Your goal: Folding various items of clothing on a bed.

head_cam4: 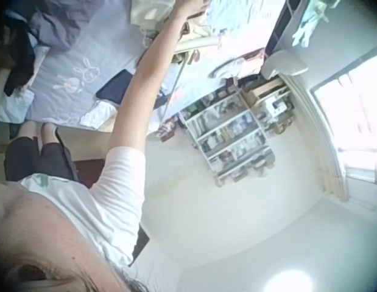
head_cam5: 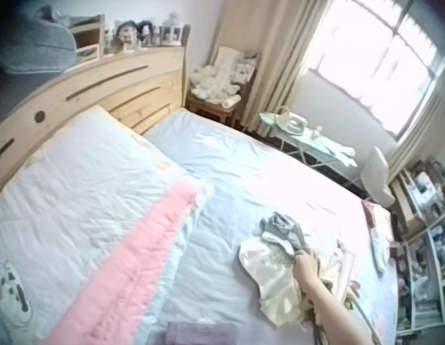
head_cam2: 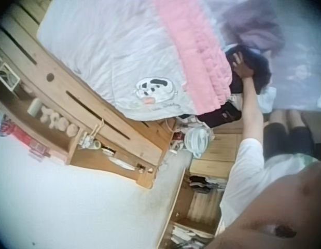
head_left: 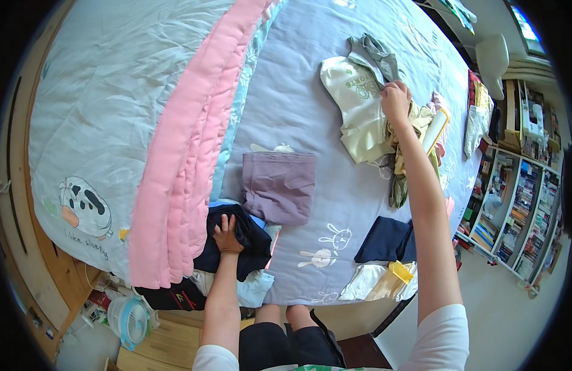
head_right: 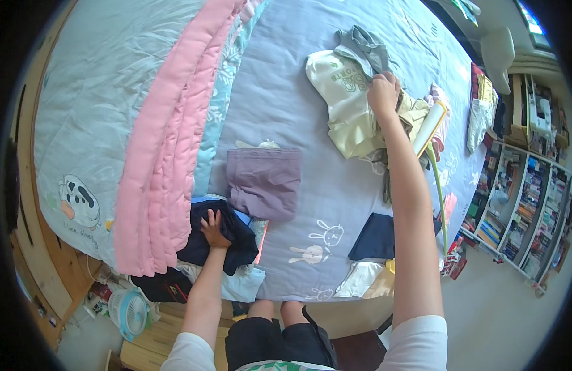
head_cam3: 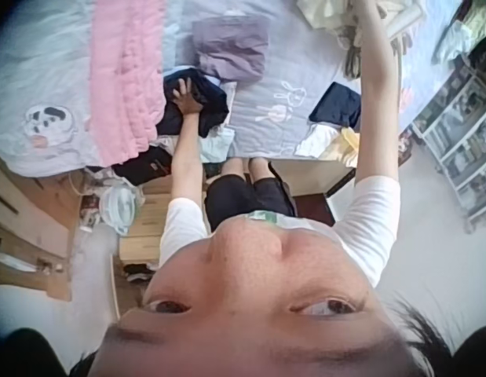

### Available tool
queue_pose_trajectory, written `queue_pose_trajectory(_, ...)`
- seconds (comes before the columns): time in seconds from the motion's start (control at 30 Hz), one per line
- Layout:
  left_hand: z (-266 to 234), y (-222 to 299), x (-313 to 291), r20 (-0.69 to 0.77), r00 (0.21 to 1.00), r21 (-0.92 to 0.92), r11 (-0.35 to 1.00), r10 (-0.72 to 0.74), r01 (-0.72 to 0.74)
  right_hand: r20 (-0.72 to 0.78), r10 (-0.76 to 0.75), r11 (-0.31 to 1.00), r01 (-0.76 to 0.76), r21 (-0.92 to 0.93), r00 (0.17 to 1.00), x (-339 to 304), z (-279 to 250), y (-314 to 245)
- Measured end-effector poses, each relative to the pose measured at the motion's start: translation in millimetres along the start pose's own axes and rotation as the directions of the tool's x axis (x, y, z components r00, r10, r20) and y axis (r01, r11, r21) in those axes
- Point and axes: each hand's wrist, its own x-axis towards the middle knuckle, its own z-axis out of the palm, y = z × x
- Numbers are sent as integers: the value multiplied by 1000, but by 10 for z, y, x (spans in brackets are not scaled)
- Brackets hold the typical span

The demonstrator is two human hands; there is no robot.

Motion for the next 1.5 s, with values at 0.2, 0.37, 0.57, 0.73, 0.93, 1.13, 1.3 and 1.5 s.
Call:
queue_pose_trajectory(0.2,-350,-48,59,230,970,-221,967,-76,128,51,8,927,-26,375,999,-1103,-292,-712)
queue_pose_trajectory(0.37,-327,73,204,-69,997,-260,964,39,-56,558,-445,826,81,558,700,-2971,-1018,-1190)
queue_pose_trajectory(0.57,-569,113,258,276,958,28,997,-75,70,753,-550,813,22,582,362,-4635,-1589,-1529)
queue_pose_trajectory(0.73,-587,96,294,-2,999,157,987,-47,47,742,-302,863,-159,479,598,-5248,-1861,-1724)
queue_pose_trajectory(0.93,-854,311,201,-383,921,-401,911,-72,-96,644,-2,607,-511,608,765,-6093,-1608,-1814)
queue_pose_trajectory(1.13,-1461,1455,-700,-480,801,-388,733,357,-559,584,222,490,-607,626,781,-6514,-1378,-1592)
queue_pose_trajectory(1.3,-750,2250,-1289,32,899,-412,825,437,-387,600,408,327,-724,608,688,-6774,-1367,-1304)
queue_pose_trajectory(1.5,-721,2066,-1687,541,763,-643,758,353,106,527,655,117,-762,637,542,-7209,-1268,-750)
